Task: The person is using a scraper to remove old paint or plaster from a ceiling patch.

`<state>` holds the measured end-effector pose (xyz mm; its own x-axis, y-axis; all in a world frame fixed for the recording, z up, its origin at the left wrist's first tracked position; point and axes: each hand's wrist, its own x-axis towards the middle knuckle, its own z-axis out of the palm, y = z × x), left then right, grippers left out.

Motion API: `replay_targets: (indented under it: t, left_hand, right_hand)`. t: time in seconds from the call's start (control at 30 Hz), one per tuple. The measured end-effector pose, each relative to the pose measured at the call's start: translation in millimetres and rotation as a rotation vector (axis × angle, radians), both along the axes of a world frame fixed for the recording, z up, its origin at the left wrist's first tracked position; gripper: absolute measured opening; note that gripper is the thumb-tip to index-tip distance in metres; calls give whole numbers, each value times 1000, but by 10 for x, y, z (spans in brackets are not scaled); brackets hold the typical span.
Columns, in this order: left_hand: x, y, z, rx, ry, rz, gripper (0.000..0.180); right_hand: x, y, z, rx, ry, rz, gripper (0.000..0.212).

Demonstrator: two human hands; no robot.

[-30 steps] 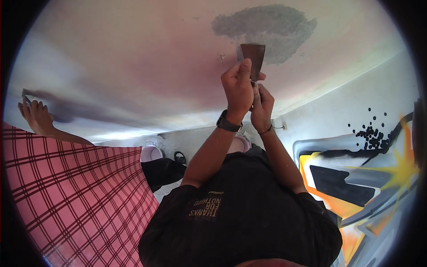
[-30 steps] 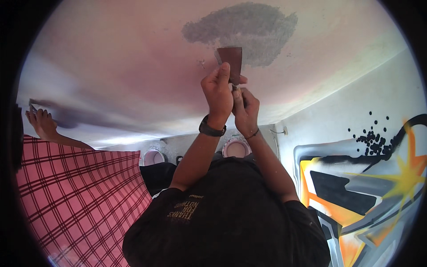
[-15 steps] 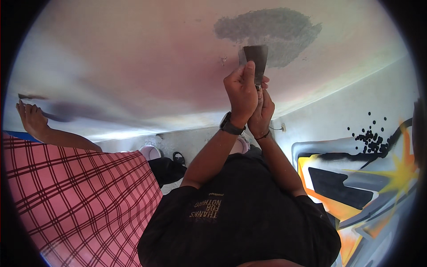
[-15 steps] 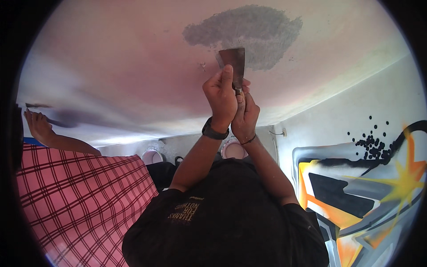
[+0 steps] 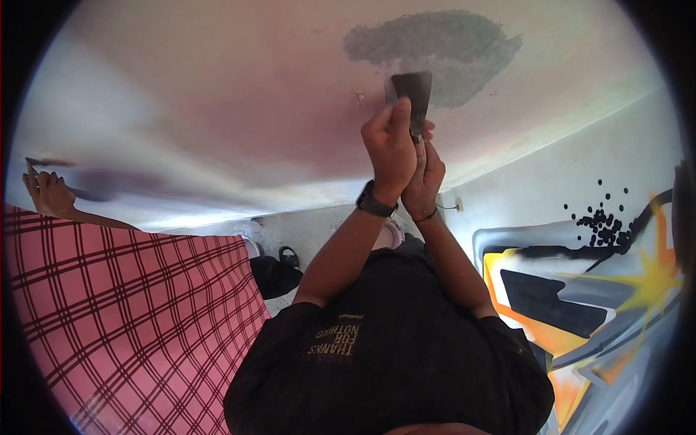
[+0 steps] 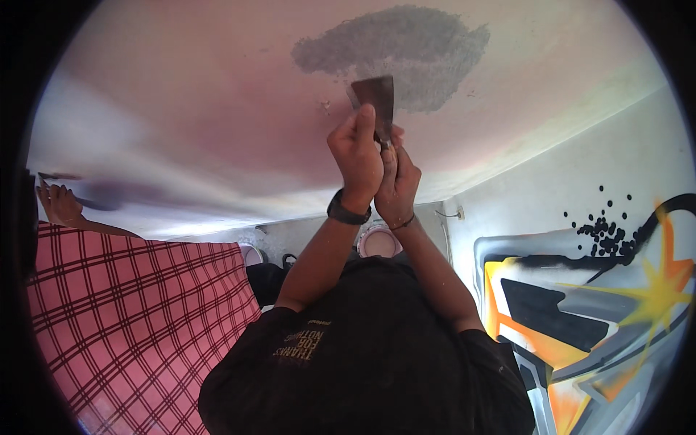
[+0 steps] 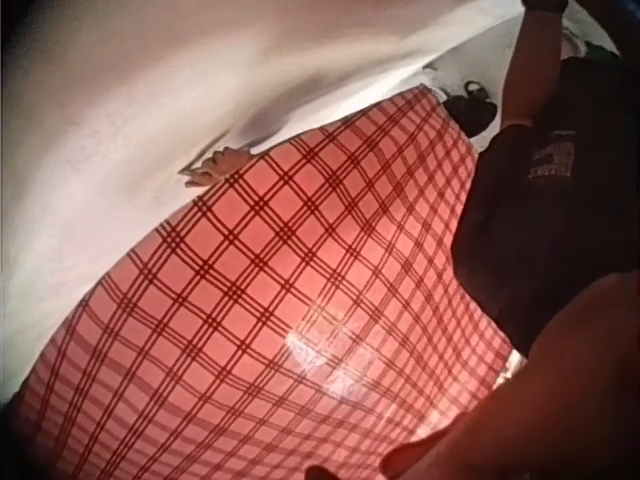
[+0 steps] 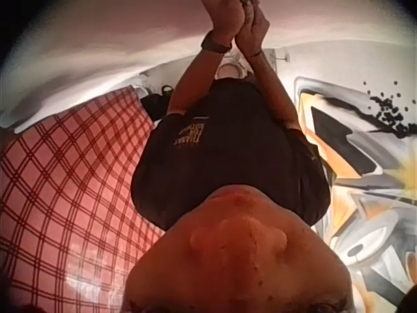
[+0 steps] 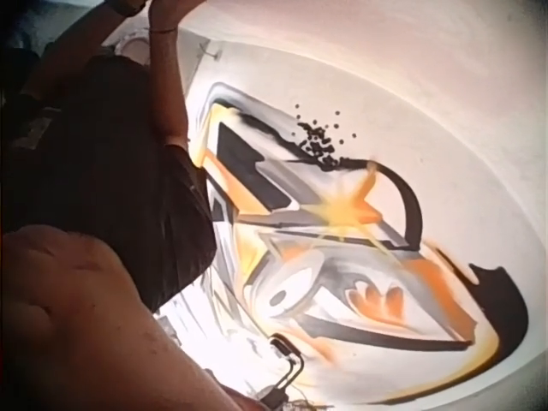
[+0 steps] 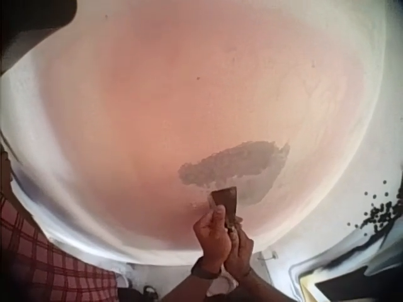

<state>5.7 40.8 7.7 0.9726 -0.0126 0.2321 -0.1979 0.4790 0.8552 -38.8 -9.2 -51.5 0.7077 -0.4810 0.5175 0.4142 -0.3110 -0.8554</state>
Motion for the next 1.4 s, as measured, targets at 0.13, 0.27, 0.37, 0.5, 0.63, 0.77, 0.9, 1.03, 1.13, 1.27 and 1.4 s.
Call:
replay_targets:
  t: [0.13,0.27,0.37,0.5,0.63,0.77,0.9,1.03,1.13,1.27,1.4]
  left_hand:
    - [-34,44,93,-24,3,-8,40]
    - [-13,66,77,-45,39,-29,40]
    - [111,99,259,-78,-31,-20,41]
    - [134,213,207,-11,-1,-35,44]
    - [162,229,304,-17,-22,-39,45]
    - [136,173,253,-29,42,-67,45]
    - [179,72,250,-54,-10,-61,42]
    - [139,-82,208,-34,0,-77,43]
    - [133,-156,248,-10,-3,-90,45]
    - [4,-235,167,-30,8,-102,45]
    - [27,-379,73,-25,-54,-64,44]
  right_hand:
    - [-53,29,100,-8,67,20,30]
    - [-30,87,125,-23,25,-43,31]
    - [110,60,222,-9,54,30,29]
    - [153,233,247,18,-47,-43,28]
    - [170,223,351,10,-15,-30,30]
    - [81,160,264,-1,46,6,32]
    - [98,63,261,-10,124,-10,32]
    - [71,-74,233,13,50,-13,32]
    - [61,-173,287,22,67,-13,32]
    - [-74,-267,215,22,66,2,31]
    - [-41,-458,83,-1,85,24,32]
